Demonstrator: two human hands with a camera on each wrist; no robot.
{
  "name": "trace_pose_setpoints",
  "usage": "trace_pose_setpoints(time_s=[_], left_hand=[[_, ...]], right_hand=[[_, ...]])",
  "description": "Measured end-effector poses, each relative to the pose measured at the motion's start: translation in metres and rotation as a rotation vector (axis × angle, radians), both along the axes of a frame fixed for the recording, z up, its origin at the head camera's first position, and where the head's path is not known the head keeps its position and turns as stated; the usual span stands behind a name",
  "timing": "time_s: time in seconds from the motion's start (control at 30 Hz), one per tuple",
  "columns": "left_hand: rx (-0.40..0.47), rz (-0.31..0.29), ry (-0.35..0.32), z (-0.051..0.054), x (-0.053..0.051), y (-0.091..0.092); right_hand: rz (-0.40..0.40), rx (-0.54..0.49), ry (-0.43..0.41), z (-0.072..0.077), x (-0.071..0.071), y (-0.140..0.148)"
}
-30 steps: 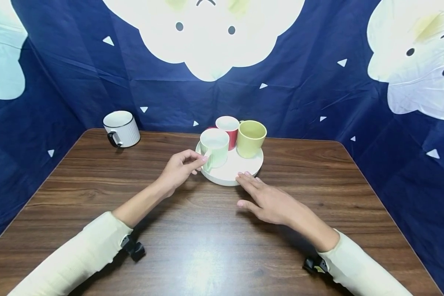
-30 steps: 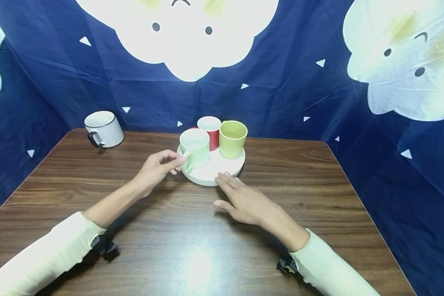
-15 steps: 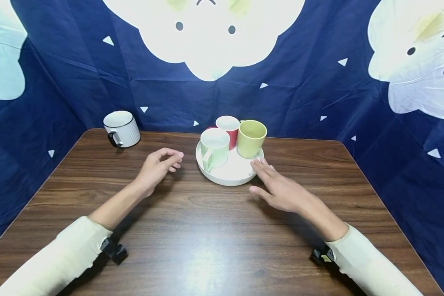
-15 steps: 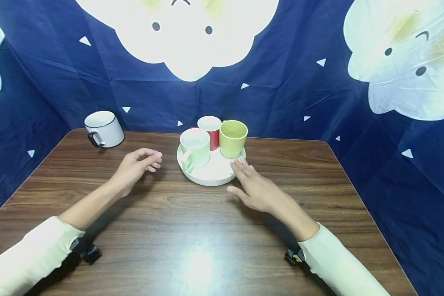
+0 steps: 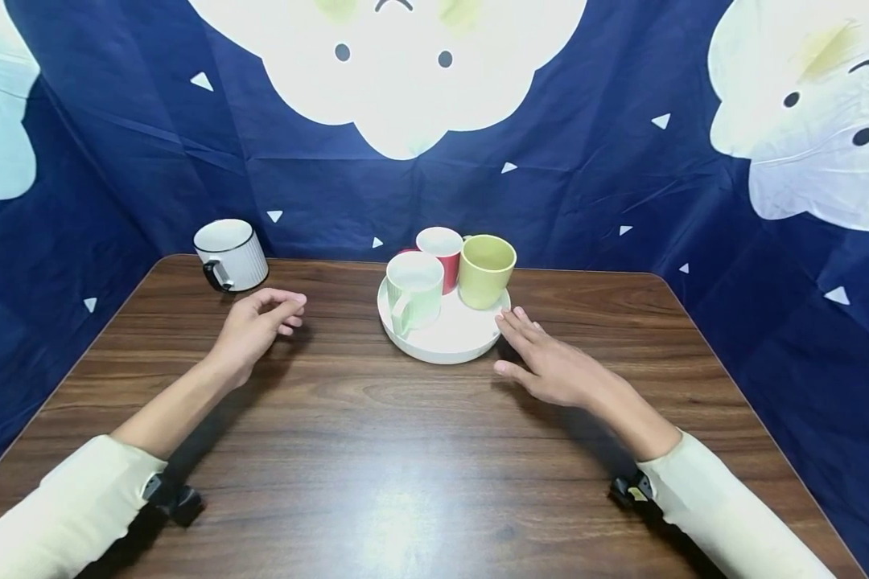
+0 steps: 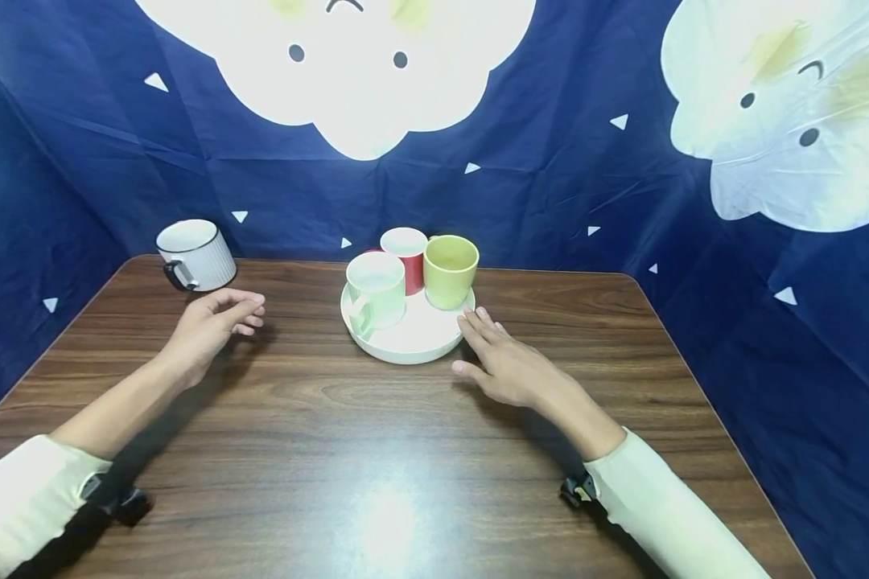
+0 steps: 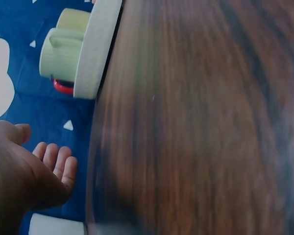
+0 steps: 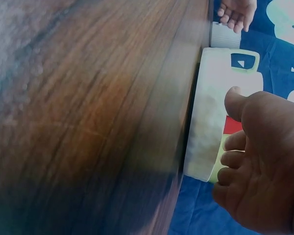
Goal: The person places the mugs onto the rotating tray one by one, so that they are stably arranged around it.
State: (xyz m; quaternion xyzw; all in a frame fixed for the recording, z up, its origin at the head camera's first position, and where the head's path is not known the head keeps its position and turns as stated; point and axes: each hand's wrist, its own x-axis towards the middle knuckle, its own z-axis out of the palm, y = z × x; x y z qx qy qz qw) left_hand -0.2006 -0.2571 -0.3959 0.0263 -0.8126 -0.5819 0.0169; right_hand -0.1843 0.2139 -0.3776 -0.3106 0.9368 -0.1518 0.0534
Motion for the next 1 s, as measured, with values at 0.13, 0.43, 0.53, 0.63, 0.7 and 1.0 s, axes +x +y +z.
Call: trace_pose_setpoints(time_s=[0.13, 0.43, 0.53, 0.63, 0.7, 1.0], left_hand=[[0.0, 0.043, 0.02, 0.002, -0.002, -0.011], [0.058, 0.184, 0.027, 0.006, 0.001, -0.029], [0.115, 0.242, 0.043, 0.006, 0.002, -0.034], [0.189, 0.304, 0.058, 0.006, 0.001, -0.037], [0.249, 0.35, 0.066, 0.006, 0.001, -0.039], [0.214, 0.539, 0.061, 0.004, -0.005, -0.045]], right_hand=[[-0.01, 0.017, -0.033, -0.001, 0.001, 0.0], [-0.004, 0.019, -0.045, -0.001, 0.006, -0.001], [0.003, 0.02, -0.041, -0.001, 0.008, -0.003], [0.004, 0.021, -0.034, -0.002, 0.01, -0.005], [0.009, 0.021, -0.026, -0.002, 0.011, -0.006], [0.019, 0.007, -0.027, -0.002, 0.014, -0.008]])
